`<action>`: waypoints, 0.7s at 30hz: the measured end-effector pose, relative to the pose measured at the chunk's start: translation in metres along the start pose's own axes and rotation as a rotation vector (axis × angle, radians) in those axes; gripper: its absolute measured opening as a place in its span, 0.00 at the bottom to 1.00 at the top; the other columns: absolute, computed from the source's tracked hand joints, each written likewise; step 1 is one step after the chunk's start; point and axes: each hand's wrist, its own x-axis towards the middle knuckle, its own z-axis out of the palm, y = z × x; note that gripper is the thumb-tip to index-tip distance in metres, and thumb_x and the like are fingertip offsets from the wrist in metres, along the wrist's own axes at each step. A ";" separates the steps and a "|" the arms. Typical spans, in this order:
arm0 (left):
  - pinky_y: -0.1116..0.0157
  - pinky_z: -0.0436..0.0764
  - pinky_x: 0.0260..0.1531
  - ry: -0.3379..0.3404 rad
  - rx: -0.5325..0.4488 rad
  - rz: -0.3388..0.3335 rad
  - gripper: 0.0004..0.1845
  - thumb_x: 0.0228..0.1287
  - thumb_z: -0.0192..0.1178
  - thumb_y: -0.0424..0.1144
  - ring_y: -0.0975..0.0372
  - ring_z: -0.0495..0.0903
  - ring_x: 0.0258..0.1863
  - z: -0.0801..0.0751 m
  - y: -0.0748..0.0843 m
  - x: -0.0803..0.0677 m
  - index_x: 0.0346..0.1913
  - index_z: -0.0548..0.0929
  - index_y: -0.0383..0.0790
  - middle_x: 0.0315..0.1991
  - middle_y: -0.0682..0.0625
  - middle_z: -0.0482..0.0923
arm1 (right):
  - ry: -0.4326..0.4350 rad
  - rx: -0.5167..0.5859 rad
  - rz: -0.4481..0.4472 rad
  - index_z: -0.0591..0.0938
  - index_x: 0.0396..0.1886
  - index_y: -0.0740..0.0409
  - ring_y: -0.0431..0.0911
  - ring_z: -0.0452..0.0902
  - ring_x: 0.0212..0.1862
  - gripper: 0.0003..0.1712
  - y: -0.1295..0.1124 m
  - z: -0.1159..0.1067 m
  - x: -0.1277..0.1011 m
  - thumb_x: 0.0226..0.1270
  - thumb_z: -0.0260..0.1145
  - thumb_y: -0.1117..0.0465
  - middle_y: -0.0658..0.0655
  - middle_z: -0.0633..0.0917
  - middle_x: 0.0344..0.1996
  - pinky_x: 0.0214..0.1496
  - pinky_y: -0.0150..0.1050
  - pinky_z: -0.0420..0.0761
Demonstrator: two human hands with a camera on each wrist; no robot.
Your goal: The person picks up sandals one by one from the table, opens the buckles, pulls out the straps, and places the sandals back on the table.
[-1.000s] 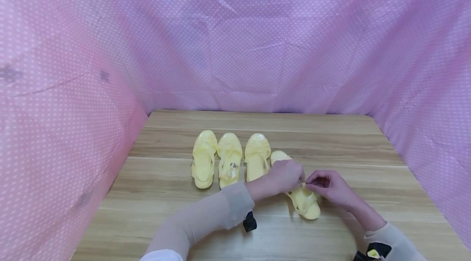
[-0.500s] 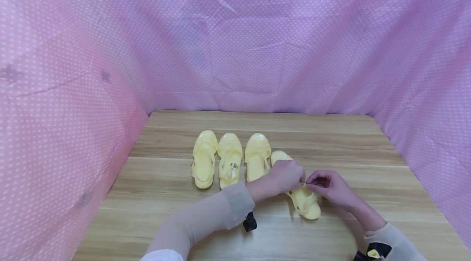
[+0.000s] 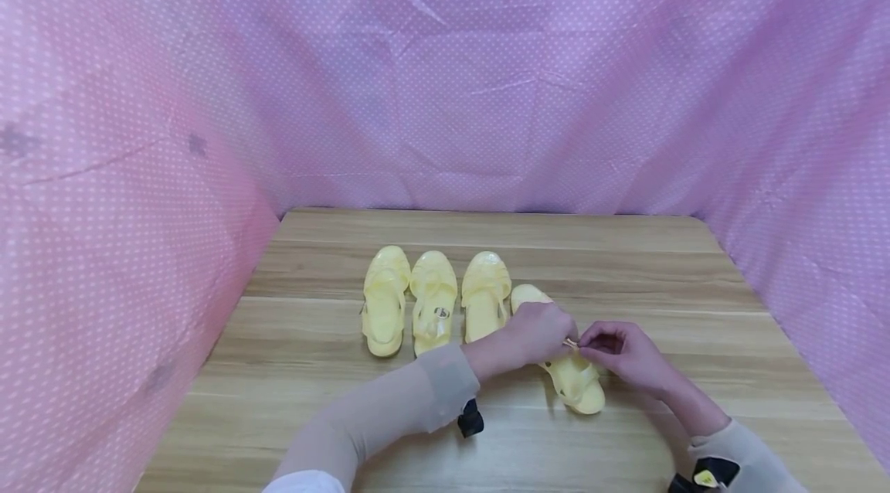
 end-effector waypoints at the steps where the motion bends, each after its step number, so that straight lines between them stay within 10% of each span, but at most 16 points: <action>1: 0.72 0.78 0.26 0.003 -0.009 0.008 0.04 0.71 0.69 0.52 0.75 0.80 0.32 0.000 0.000 0.001 0.42 0.94 0.66 0.33 0.69 0.88 | 0.001 -0.001 -0.001 0.87 0.42 0.64 0.37 0.88 0.41 0.05 0.000 0.000 0.000 0.68 0.73 0.71 0.59 0.90 0.38 0.45 0.31 0.87; 21: 0.72 0.74 0.23 -0.011 0.004 0.006 0.07 0.71 0.69 0.52 0.73 0.75 0.24 -0.001 0.006 0.004 0.33 0.93 0.62 0.23 0.66 0.81 | 0.004 0.015 0.008 0.87 0.41 0.65 0.37 0.87 0.40 0.04 -0.004 0.000 -0.001 0.68 0.73 0.71 0.55 0.91 0.38 0.44 0.31 0.87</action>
